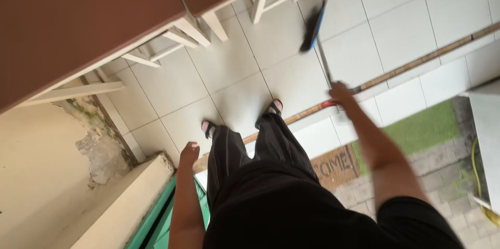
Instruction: The person folds a red cloth, organizes water bottles and condiments on a table, and then sprays and wipes the table surface with the cloth before sweeping the floor with a broom and dustpan.
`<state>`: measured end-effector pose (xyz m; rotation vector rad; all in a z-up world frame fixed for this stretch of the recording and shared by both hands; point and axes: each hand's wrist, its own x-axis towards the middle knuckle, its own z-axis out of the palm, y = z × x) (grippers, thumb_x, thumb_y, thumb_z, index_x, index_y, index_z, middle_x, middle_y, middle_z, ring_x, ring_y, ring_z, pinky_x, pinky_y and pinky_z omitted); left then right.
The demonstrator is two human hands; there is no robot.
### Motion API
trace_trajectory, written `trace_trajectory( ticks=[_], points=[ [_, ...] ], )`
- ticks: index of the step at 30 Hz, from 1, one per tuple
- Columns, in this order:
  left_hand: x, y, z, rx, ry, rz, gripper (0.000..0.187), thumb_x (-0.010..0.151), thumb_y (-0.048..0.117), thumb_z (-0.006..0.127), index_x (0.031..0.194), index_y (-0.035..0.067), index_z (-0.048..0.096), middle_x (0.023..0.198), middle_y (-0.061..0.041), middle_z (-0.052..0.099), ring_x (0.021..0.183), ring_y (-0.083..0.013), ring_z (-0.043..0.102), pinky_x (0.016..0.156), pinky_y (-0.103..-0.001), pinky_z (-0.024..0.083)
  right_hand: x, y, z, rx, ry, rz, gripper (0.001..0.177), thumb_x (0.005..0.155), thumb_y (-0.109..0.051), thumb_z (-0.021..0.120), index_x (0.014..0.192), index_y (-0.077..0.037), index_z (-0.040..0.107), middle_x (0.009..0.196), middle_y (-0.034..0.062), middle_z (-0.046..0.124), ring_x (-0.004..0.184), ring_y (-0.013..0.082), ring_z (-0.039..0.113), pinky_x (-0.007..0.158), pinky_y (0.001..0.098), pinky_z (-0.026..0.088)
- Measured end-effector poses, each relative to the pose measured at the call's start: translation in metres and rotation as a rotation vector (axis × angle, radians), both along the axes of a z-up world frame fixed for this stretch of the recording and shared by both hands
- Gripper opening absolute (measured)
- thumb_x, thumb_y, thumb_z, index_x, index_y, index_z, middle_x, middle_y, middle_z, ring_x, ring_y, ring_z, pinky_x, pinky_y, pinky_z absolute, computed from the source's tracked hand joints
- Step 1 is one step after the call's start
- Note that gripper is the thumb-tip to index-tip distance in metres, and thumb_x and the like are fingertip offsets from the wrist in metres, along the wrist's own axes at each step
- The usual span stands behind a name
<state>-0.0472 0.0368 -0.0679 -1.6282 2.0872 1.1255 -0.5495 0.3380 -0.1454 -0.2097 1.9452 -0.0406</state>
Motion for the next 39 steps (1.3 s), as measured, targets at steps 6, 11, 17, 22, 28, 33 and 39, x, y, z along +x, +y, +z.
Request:
trace_trajectory(
  ticks=[6,11,17,22,28,33,39],
  points=[
    [0.004,-0.008,-0.068,-0.052,0.009,-0.099,0.039,0.093,0.032,0.063,0.127,0.012,0.061,0.102,-0.016,0.074,0.093,-0.0364,0.072,0.085,-0.044,0.056,0.097,0.032,0.120,-0.022,-0.178,0.150,0.032,0.097,-0.022,0.052,0.119,0.001,0.053,0.086,0.0176,0.068,0.071,0.0294,0.069,0.058,0.0381,0.058],
    [-0.067,-0.025,-0.068,-0.185,0.196,-0.077,0.043,0.094,0.021,0.061,0.134,0.007,0.055,0.122,-0.020,0.069,0.109,-0.0365,0.067,0.091,-0.046,0.053,0.123,0.041,0.134,-0.262,-0.577,0.260,0.031,0.098,-0.023,0.052,0.119,0.001,0.052,0.080,0.0145,0.067,0.063,0.0253,0.064,0.052,0.0358,0.055],
    [-0.202,0.009,-0.059,-0.009,0.155,-0.162,0.038,0.098,0.026,0.059,0.133,0.012,0.054,0.127,-0.012,0.067,0.108,-0.0288,0.069,0.093,-0.041,0.054,0.239,-0.092,-0.013,-0.397,-0.527,0.498,0.022,0.090,-0.020,0.063,0.100,-0.001,0.069,0.083,0.0167,0.070,0.073,0.0276,0.068,0.067,0.0434,0.056],
    [-0.208,0.002,-0.063,-0.038,0.171,-0.333,0.036,0.100,0.026,0.059,0.131,0.010,0.056,0.127,-0.013,0.067,0.109,-0.0300,0.068,0.094,-0.043,0.053,0.106,0.027,-0.046,-0.270,-0.541,0.027,0.040,0.085,-0.020,0.073,0.122,-0.009,0.063,0.104,0.0140,0.066,0.072,0.0215,0.060,0.060,0.0364,0.053],
    [-0.210,-0.002,-0.038,0.080,0.122,-0.318,0.032,0.100,0.025,0.056,0.128,0.010,0.058,0.128,-0.010,0.067,0.110,-0.0285,0.069,0.096,-0.041,0.054,-0.140,0.133,0.002,0.097,-0.213,-0.120,0.045,0.096,-0.019,0.066,0.138,-0.010,0.054,0.098,0.0205,0.068,0.069,0.0272,0.060,0.053,0.0377,0.055],
    [-0.315,0.006,-0.027,-0.099,0.323,-0.593,0.028,0.100,0.018,0.059,0.127,0.009,0.060,0.123,-0.013,0.067,0.113,-0.0342,0.064,0.095,-0.044,0.051,-0.129,0.054,-0.012,-0.113,0.239,-0.248,0.036,0.100,-0.031,0.063,0.109,0.003,0.062,0.086,0.0203,0.070,0.068,0.0285,0.066,0.061,0.0423,0.054],
    [-0.468,-0.072,0.005,-0.386,0.532,-0.685,0.020,0.099,0.019,0.060,0.118,0.012,0.061,0.106,-0.008,0.072,0.101,-0.0321,0.068,0.086,-0.045,0.053,0.094,0.082,0.075,0.152,0.360,0.466,0.032,0.095,-0.022,0.055,0.112,0.002,0.070,0.111,0.0205,0.069,0.098,0.0306,0.071,0.076,0.0405,0.063]
  ],
)
